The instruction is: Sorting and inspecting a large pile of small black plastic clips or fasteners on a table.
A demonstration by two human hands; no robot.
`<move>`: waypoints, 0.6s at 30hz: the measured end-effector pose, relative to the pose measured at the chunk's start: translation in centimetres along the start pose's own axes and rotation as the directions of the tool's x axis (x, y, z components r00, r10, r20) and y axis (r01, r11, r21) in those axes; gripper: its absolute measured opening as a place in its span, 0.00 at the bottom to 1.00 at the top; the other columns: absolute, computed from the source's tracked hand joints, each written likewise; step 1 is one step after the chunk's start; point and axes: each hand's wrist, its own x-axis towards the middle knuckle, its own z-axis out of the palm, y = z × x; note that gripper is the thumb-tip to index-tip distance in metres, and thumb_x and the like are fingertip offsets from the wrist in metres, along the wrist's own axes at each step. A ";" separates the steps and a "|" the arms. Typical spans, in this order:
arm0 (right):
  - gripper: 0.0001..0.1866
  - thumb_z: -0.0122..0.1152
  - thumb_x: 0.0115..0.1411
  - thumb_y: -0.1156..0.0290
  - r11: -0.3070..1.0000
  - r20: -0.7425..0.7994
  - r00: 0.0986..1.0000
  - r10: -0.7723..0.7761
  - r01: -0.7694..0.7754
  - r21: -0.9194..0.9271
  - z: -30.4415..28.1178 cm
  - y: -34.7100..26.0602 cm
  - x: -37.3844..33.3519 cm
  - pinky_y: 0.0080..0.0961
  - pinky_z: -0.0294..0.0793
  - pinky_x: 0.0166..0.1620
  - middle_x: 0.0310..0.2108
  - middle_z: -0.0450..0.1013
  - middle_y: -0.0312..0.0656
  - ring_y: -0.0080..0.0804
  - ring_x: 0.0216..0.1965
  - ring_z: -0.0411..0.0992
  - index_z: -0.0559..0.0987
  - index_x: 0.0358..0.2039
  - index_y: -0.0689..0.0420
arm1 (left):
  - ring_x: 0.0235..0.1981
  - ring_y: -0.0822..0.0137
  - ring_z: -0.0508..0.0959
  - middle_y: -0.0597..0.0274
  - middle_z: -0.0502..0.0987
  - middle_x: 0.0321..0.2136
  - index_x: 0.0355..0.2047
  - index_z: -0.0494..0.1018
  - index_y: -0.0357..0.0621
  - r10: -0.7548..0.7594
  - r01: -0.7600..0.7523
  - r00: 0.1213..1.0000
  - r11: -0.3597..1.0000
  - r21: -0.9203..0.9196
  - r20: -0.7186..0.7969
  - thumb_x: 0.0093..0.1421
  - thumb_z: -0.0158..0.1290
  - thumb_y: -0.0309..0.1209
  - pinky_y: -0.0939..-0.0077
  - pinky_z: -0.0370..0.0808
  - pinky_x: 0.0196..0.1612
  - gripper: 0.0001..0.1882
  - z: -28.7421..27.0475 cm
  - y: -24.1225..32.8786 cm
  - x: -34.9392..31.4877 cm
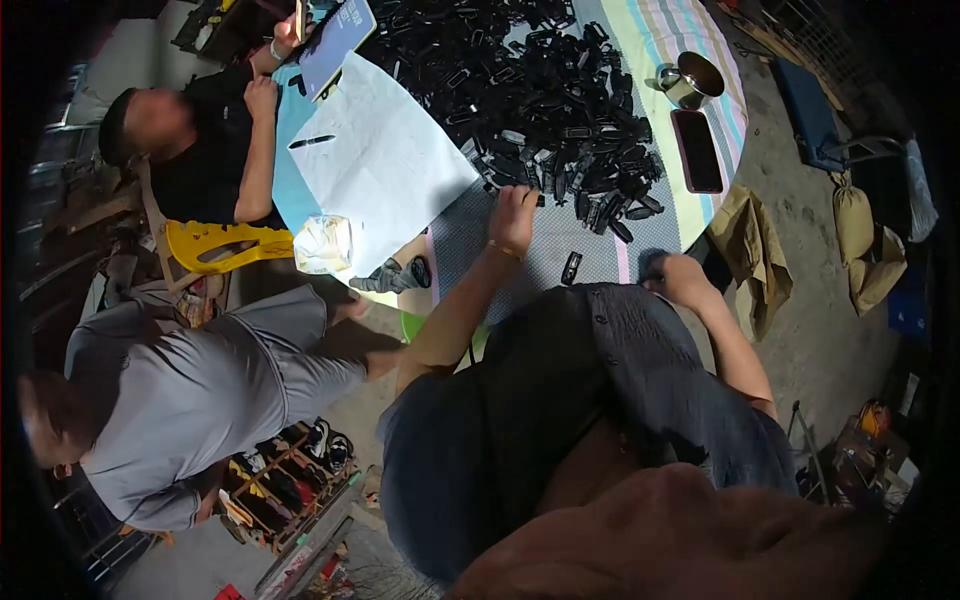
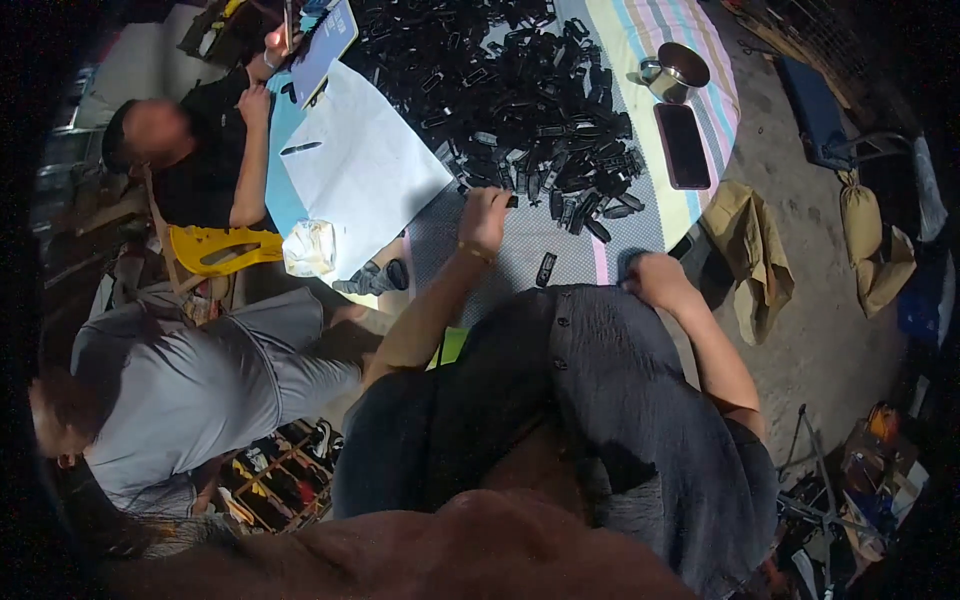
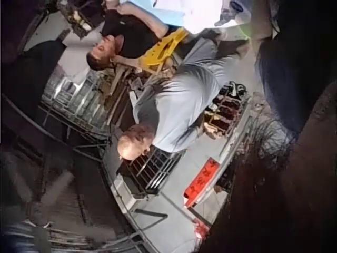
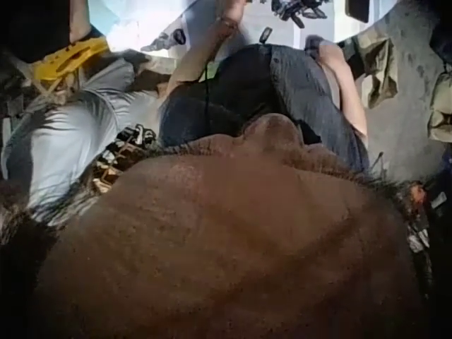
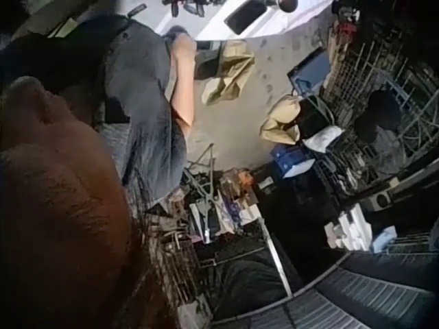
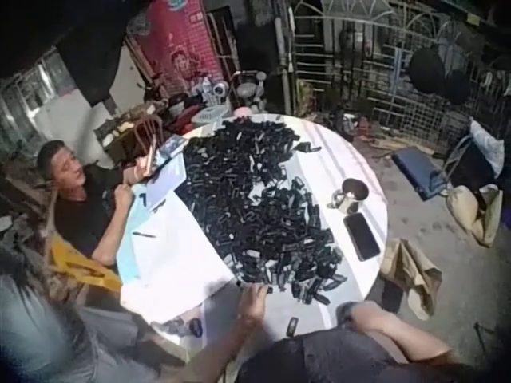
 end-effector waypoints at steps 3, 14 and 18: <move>0.11 0.59 0.47 0.64 0.995 -0.171 0.984 -0.046 0.061 0.079 -2.6 -2.4 3.2 0.38 0.70 0.34 0.26 0.72 0.49 0.48 0.29 0.71 0.77 0.28 0.58 | 0.38 0.53 0.68 0.55 0.70 0.32 0.37 0.71 0.41 0.001 -0.002 1.000 0.999 0.049 0.018 0.46 0.52 0.24 0.63 0.67 0.40 0.15 1.1 -1.0 -0.6; 0.10 0.49 0.48 0.74 0.907 -0.577 0.728 -0.371 0.152 -0.392 -6.7 -6.0 18.9 0.27 0.72 0.37 0.31 0.69 0.40 0.37 0.38 0.68 0.75 0.32 0.57 | 0.21 0.74 0.71 0.63 0.74 0.23 0.41 0.66 0.37 -0.301 0.269 0.952 0.722 -0.637 0.061 0.48 0.58 0.24 0.80 0.70 0.25 0.20 3.0 -0.1 -2.3; 0.07 0.49 0.47 0.75 0.882 -0.522 0.765 -0.378 0.125 -0.454 -6.5 -5.3 20.0 0.28 0.73 0.35 0.31 0.69 0.41 0.37 0.38 0.68 0.74 0.28 0.58 | 0.25 0.77 0.71 0.65 0.73 0.27 0.50 0.62 0.36 -0.233 0.509 0.855 0.208 -0.835 0.463 0.52 0.52 0.23 0.84 0.69 0.27 0.23 -0.8 1.0 -0.2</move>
